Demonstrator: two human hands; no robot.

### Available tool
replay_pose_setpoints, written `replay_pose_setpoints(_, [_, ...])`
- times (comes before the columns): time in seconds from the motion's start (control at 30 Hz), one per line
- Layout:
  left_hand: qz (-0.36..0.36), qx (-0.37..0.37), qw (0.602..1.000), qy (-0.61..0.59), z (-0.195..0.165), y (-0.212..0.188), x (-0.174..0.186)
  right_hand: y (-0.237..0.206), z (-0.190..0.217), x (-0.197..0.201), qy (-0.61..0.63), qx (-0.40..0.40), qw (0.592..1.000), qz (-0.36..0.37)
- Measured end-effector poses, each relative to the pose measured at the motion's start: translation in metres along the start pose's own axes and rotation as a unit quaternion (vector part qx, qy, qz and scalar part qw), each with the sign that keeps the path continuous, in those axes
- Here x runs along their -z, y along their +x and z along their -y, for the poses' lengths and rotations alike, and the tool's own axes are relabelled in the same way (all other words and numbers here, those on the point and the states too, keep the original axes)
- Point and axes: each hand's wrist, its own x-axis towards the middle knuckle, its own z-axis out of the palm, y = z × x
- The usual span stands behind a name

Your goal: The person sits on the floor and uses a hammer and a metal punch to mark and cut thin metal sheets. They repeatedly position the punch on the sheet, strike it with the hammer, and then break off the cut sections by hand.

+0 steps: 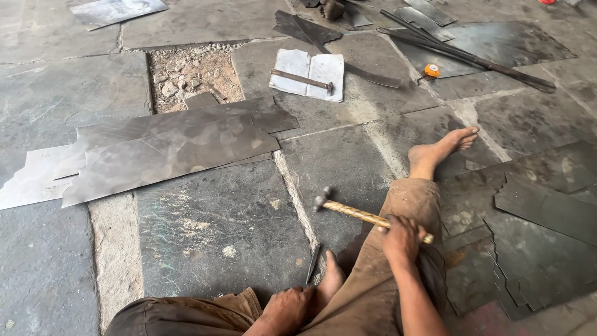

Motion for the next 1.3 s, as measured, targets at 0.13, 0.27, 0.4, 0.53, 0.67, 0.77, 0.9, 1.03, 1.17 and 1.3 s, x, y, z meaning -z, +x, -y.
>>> replay_pose_setpoints(0.13, [0.001,-0.006,1.000,0.001,-0.004,-0.005,0.009,0.001,-0.018,0.006,-0.017,-0.065,0.998,-0.002])
replay_pose_setpoints(0.27, [-0.003,-0.011,1.000,0.010,-0.006,-0.008,0.014,0.002,-0.026,0.005,-0.033,-0.115,0.993,0.004])
replay_pose_setpoints(0.4, [-0.060,-0.032,0.998,0.008,-0.004,-0.009,0.003,0.000,-0.027,-0.003,-0.034,-0.075,0.996,-0.020])
replay_pose_setpoints(0.53, [-0.058,-0.026,0.997,-0.033,0.001,-0.011,-0.010,-0.010,-0.017,-0.008,-0.011,-0.059,0.998,-0.011])
replay_pose_setpoints(0.67, [-0.065,-0.054,0.995,-0.055,-0.003,-0.008,-0.007,-0.009,-0.007,-0.004,-0.027,-0.051,0.998,0.024])
replay_pose_setpoints(0.77, [-0.022,-0.034,0.995,-0.094,-0.008,-0.007,0.004,-0.007,-0.001,0.001,-0.039,-0.055,0.997,0.044])
replay_pose_setpoints(0.9, [0.005,-0.002,0.989,-0.150,-0.013,-0.008,0.016,-0.006,0.003,0.001,-0.054,-0.064,0.995,0.063])
replay_pose_setpoints(1.03, [0.013,0.026,0.979,-0.202,-0.017,-0.005,0.017,-0.007,0.000,-0.005,-0.041,-0.060,0.995,0.065])
replay_pose_setpoints(1.17, [-0.031,-0.012,0.976,-0.216,-0.016,0.001,0.013,-0.005,-0.004,-0.011,-0.042,-0.052,0.996,0.065])
replay_pose_setpoints(1.3, [-0.063,-0.021,0.973,-0.223,-0.016,0.007,0.006,-0.004,-0.006,-0.016,-0.041,-0.053,0.996,0.064])
